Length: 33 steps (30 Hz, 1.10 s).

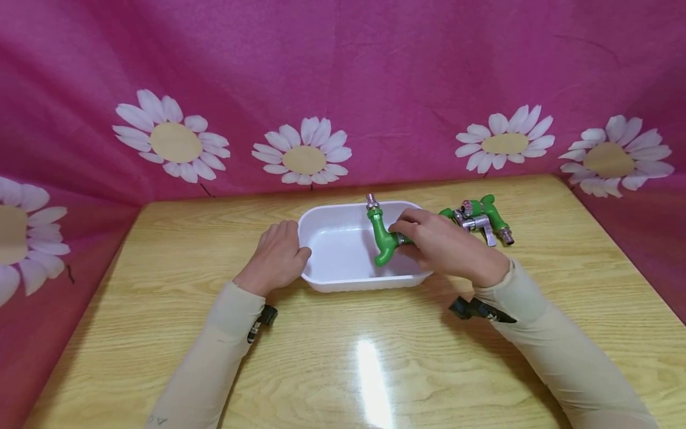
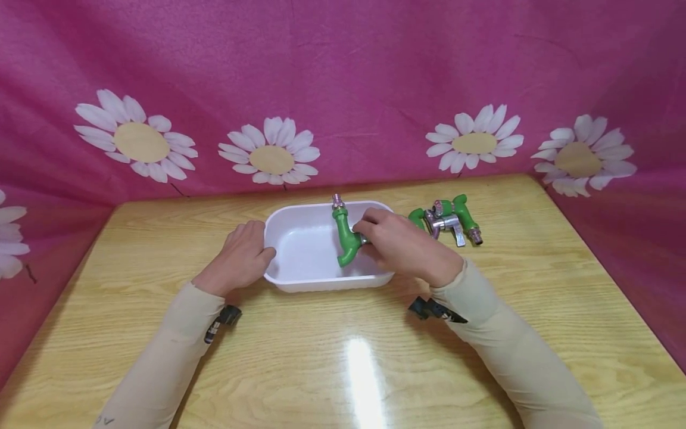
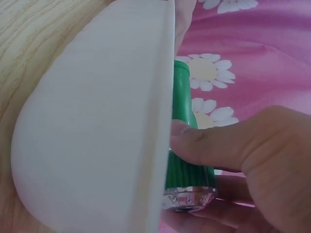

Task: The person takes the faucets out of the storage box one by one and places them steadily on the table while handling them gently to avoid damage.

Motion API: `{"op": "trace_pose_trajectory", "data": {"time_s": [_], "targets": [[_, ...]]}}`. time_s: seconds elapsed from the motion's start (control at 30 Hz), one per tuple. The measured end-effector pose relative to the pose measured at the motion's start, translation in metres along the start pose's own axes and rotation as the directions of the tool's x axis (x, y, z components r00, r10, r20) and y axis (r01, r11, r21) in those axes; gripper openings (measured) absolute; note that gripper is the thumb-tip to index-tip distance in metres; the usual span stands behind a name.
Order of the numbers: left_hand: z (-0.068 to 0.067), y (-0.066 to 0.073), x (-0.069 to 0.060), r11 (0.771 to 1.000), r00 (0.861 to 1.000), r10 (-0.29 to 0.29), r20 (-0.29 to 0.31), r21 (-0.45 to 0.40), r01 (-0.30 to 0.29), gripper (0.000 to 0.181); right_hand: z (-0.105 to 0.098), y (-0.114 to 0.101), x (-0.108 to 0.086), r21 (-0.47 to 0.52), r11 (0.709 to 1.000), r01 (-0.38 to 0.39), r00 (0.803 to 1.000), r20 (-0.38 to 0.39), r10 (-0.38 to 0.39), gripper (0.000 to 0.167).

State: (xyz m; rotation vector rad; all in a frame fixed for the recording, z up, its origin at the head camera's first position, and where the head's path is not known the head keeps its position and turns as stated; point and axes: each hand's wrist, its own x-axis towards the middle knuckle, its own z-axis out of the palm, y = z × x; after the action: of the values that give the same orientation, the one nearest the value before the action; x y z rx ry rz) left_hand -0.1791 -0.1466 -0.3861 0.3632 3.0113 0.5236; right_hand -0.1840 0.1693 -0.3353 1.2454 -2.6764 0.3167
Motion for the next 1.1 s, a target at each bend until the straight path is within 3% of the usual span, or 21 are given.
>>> {"op": "trace_pose_trajectory", "data": {"time_s": [1.1], "targets": [[-0.001, 0.001, -0.001, 1.0, 1.0, -0.001, 0.004, 0.002, 0.001, 0.048, -0.018, 0.015, -0.008, 0.004, 0.999, -0.039, 0.999, -0.037, 0.039, 0.028]]}}
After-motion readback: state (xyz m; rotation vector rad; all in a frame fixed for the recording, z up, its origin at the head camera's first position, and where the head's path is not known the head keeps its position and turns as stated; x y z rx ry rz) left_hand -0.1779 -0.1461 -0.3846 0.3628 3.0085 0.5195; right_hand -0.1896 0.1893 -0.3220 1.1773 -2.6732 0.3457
